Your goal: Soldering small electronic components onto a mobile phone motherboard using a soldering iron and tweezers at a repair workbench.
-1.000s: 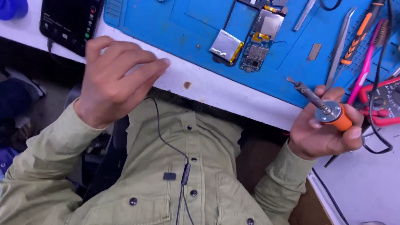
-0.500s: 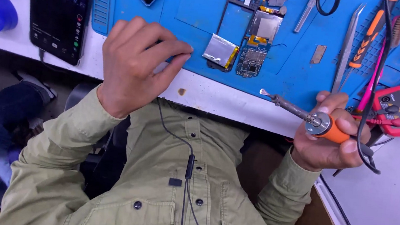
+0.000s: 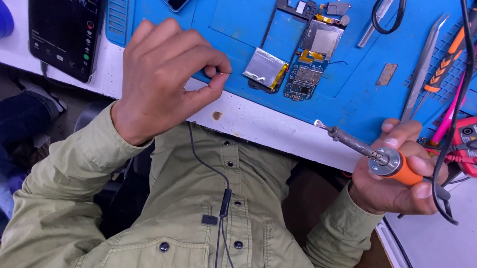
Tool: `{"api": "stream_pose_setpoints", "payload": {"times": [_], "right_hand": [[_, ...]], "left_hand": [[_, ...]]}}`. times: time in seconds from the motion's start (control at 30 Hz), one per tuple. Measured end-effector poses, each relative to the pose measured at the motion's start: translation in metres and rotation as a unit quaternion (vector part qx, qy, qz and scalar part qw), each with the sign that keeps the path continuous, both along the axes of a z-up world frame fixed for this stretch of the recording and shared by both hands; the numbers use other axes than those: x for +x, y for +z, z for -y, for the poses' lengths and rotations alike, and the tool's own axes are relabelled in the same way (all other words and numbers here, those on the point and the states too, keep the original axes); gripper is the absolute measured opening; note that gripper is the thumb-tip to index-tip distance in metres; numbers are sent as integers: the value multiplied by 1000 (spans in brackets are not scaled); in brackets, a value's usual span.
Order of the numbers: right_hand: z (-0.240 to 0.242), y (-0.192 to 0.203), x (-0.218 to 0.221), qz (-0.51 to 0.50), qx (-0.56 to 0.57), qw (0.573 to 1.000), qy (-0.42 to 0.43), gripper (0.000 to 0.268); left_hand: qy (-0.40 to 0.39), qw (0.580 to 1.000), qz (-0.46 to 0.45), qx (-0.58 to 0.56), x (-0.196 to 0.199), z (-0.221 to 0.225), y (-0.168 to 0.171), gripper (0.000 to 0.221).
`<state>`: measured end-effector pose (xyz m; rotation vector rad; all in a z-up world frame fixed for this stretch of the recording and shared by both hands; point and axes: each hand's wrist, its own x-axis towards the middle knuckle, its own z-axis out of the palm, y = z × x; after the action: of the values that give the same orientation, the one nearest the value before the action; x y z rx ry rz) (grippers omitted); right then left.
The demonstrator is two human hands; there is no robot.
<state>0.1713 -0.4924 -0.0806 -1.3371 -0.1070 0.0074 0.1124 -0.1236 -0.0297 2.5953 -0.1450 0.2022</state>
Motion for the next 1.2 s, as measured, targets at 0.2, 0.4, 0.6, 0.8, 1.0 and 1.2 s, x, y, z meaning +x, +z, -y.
{"api": "stream_pose_setpoints", "payload": {"times": [0.2, 0.4, 0.6, 0.8, 1.0, 1.2], "right_hand": [[3, 1, 2, -20, 66, 997, 30, 37], [6, -10, 0, 30, 48, 997, 60, 38], [5, -4, 1, -8, 27, 998, 49, 28], [-1, 6, 1, 8, -1, 999, 32, 32], [1, 20, -2, 38, -44, 998, 33, 29], [16, 13, -13, 43, -62, 997, -4, 28]], "left_hand": [[-3, 997, -16, -77, 5, 1, 10, 13], [-16, 985, -21, -171, -3, 38, 14, 5], [-24, 995, 27, -88, 3, 70, 1, 2], [-29, 998, 19, -46, 12, 85, -4, 11], [-3, 999, 38, -22, 19, 95, -9, 16], [17, 999, 46, 5, 20, 98, -10, 16]]}}
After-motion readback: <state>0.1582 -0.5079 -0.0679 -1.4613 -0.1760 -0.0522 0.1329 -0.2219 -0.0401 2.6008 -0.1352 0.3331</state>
